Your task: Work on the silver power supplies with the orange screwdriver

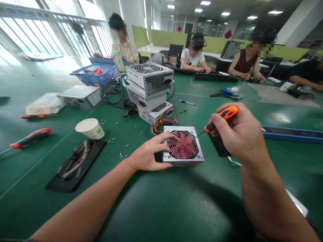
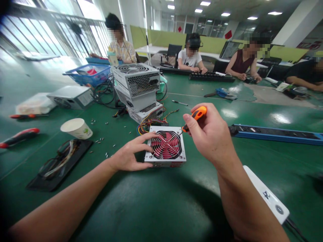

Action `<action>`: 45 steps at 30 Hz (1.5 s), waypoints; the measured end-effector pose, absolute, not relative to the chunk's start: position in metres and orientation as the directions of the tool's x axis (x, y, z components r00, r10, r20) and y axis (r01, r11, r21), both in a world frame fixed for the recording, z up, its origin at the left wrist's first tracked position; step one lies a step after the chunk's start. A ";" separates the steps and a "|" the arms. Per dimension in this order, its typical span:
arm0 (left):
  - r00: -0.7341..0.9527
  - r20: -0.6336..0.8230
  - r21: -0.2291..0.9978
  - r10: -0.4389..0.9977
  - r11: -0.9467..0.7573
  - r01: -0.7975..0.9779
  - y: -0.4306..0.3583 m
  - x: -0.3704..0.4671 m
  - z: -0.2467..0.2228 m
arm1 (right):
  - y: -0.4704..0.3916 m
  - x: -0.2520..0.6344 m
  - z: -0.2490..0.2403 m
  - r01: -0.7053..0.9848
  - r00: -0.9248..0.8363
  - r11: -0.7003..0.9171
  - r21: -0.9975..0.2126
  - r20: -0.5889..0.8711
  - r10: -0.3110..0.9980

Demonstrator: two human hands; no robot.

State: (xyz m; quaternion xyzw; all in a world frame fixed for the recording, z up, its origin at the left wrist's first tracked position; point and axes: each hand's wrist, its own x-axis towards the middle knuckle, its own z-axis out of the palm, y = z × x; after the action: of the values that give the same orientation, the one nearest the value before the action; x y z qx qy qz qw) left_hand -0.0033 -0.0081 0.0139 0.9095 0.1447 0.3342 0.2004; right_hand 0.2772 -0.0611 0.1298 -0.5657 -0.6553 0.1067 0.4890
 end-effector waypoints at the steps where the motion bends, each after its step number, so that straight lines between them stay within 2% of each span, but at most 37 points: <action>1: 0.738 0.542 0.463 0.402 -0.876 0.137 -0.008 -0.003 0.013 | -0.060 0.280 0.130 0.685 0.133 0.317 -0.656 0.540 0.831; 4: 0.739 0.522 0.470 0.426 -0.867 0.168 -0.009 -0.003 0.013 | -0.051 0.289 0.131 0.820 0.161 0.225 -0.527 0.588 0.793; 7: 0.721 0.516 0.471 0.463 -0.856 0.212 -0.009 -0.003 0.013 | -0.034 0.296 0.121 0.904 0.137 0.119 -0.410 0.542 0.829; 10: 0.710 0.505 0.458 0.491 -0.850 0.262 -0.009 -0.002 0.013 | -0.011 0.298 0.098 0.871 0.006 0.173 -0.459 0.362 0.932; 15: 0.710 0.502 0.474 0.493 -0.844 0.251 -0.007 -0.003 0.014 | 0.014 0.296 0.064 0.828 -0.150 0.221 -0.515 0.177 0.973; 21: 0.678 0.492 0.542 0.546 -0.802 0.252 0.014 -0.023 0.008 | -0.008 0.308 0.095 0.849 -0.216 0.175 -0.498 -0.026 0.976; 25: 0.546 0.463 0.662 0.698 -0.682 0.310 0.031 -0.035 0.001 | -0.032 0.312 0.121 0.856 -0.307 0.202 -0.476 -0.155 0.939; 29: 0.356 0.299 0.806 0.885 -0.434 0.403 0.036 -0.032 -0.004 | -0.048 0.301 0.129 0.839 -0.435 0.299 -0.455 -0.229 0.871; 32: 0.336 0.161 0.880 0.928 -0.289 0.377 0.035 -0.027 -0.007 | -0.054 0.290 0.132 0.811 -0.508 0.378 -0.448 -0.215 0.834; 34: 0.339 0.157 0.886 0.928 -0.284 0.366 0.033 -0.025 -0.009 | -0.057 0.285 0.134 0.829 -0.469 0.360 -0.429 -0.181 0.864; 37: 0.348 0.277 0.828 0.896 -0.406 0.385 0.029 -0.025 -0.006 | -0.065 0.279 0.139 0.865 -0.296 0.268 -0.424 0.000 0.955; 40: 0.471 0.418 0.718 0.776 -0.601 0.352 0.023 -0.028 0.002 | -0.072 0.274 0.142 0.854 -0.173 0.275 -0.442 0.257 0.951; 42: 0.604 0.449 0.631 0.659 -0.712 0.307 0.020 -0.030 0.008 | -0.075 0.272 0.142 0.813 -0.185 0.341 -0.472 0.346 0.920; 45: 0.746 0.401 0.547 0.531 -0.792 0.270 0.018 -0.032 0.012 | -0.076 0.273 0.141 0.710 -0.277 0.437 -0.551 0.352 0.894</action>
State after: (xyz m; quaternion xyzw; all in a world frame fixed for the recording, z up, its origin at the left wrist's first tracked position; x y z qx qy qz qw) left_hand -0.0321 0.0184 0.0120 0.9046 0.2215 0.2788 0.2342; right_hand 0.2728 -0.0758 0.1408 -0.5104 -0.7859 0.1445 0.3178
